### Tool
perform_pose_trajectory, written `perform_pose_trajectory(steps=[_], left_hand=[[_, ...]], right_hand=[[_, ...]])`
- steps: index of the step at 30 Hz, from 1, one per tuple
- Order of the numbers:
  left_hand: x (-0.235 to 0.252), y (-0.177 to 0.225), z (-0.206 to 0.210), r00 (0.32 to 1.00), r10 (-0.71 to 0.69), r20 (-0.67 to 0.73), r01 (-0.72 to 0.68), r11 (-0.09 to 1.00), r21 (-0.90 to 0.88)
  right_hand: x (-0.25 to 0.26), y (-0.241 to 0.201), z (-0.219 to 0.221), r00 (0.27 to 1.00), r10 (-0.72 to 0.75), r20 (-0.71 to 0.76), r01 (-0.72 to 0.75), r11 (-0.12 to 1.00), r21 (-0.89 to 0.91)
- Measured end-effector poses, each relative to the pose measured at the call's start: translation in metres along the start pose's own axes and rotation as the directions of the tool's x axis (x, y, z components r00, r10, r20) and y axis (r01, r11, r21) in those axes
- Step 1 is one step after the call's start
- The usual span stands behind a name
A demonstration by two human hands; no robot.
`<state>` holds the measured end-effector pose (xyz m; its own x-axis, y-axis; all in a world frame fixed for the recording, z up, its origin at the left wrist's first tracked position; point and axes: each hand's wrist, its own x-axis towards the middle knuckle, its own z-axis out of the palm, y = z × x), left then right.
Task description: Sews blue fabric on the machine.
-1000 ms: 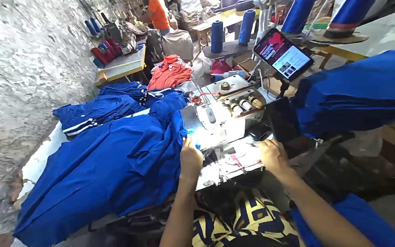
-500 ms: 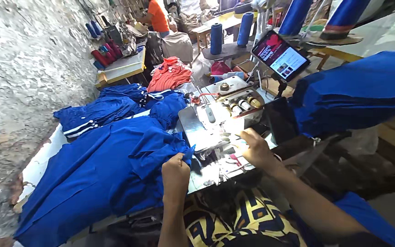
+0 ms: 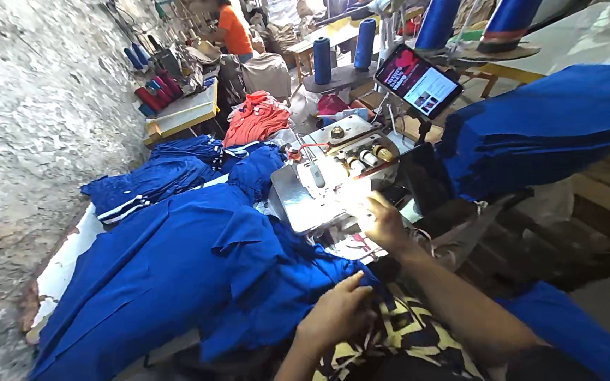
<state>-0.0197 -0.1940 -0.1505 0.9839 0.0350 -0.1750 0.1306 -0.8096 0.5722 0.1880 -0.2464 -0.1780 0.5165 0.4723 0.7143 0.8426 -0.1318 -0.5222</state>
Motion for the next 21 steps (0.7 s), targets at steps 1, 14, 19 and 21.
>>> perform_pose_trajectory(steps=[1, 14, 19, 21], left_hand=[[-0.005, -0.012, -0.001, 0.981, 0.067, -0.179, -0.069, 0.998, 0.000], [0.025, -0.079, -0.038, 0.766, 0.306, -0.566, 0.141, 0.779, 0.611], [0.004, -0.075, -0.062, 0.852, 0.189, -0.488, 0.168, 0.785, 0.597], [-0.020, -0.078, -0.088, 0.854, 0.086, -0.513, 0.196, 0.860, 0.470]], right_hand=[[-0.011, 0.014, -0.008, 0.995, 0.073, 0.063, -0.073, 0.997, 0.000], [-0.057, -0.030, 0.017, 0.875, -0.077, 0.479, -0.016, 0.982, 0.187], [-0.051, -0.059, 0.017, 0.845, -0.150, 0.513, 0.068, 0.982, 0.175], [-0.043, -0.063, -0.002, 0.914, -0.272, 0.303, 0.189, 0.942, 0.276]])
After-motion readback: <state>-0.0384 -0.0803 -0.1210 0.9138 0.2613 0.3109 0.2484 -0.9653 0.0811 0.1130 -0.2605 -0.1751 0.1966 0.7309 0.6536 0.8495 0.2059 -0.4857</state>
